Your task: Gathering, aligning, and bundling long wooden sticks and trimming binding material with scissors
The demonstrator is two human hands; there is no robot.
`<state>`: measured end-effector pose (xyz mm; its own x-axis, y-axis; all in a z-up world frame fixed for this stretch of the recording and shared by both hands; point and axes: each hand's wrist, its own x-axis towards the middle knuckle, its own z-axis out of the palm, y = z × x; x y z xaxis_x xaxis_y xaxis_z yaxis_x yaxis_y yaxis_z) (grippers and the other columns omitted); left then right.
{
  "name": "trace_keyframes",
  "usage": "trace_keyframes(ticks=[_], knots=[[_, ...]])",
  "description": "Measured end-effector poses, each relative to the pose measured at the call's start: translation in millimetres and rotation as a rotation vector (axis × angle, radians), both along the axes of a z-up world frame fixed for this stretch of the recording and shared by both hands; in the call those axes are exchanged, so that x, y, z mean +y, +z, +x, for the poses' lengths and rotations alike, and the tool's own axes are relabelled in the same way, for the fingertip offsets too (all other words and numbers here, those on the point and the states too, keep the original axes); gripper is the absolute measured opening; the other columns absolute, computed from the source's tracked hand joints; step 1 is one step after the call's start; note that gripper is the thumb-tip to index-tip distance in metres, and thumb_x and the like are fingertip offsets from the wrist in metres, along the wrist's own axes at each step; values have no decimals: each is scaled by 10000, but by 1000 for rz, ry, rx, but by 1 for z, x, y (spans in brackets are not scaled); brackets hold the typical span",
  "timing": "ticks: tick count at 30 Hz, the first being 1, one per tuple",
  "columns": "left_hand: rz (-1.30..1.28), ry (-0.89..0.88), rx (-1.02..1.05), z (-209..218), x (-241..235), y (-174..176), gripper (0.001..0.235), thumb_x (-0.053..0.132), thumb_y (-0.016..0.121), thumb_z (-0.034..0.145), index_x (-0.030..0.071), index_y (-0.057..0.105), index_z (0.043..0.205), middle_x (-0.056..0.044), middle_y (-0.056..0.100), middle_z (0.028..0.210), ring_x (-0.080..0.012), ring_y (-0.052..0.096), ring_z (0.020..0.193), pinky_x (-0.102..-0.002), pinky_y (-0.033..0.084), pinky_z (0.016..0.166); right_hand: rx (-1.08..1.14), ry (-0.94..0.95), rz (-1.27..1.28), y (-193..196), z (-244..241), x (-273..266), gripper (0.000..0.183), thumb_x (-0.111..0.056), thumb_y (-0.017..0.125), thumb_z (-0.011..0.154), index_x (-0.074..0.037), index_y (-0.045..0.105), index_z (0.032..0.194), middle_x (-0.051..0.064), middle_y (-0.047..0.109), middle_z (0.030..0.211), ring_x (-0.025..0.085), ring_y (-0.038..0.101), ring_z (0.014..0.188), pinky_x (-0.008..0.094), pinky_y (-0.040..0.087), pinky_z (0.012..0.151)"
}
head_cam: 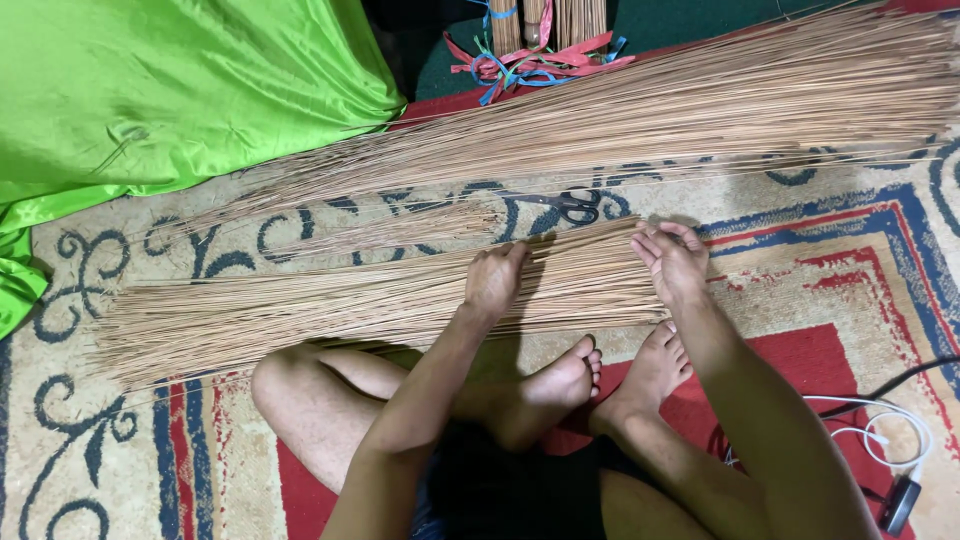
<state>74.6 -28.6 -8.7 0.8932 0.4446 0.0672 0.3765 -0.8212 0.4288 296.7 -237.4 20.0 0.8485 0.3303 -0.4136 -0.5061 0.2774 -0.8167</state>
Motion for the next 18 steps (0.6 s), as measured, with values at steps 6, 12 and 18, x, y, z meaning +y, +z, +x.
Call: trace_keyframes(ticks=[6,12,18], knots=[[-39,-15,1,5,3,17,96,287,527,1057,235,598,1094,-83,715,952,-388,749,851,-504,604,788,-33,-61,31,-4,-3,5,164,43,750,903,-84,701,993,245,739,1063,259,800,853,444,683,889],[-95,-156,41,3,13,45,99,241,559,1003,196,621,1066,-87,709,995,-393,745,909,-518,615,784,-46,-133,32,5,-7,11,167,63,754,887,-48,729,1009,265,745,1056,271,806,827,455,689,874],[-142,-164,49,11,21,59,118,232,561,992,172,653,947,-101,707,899,-369,745,898,-522,617,771,-39,-181,55,4,-9,17,252,89,776,848,-30,731,1066,252,750,1065,273,810,841,449,690,888]])
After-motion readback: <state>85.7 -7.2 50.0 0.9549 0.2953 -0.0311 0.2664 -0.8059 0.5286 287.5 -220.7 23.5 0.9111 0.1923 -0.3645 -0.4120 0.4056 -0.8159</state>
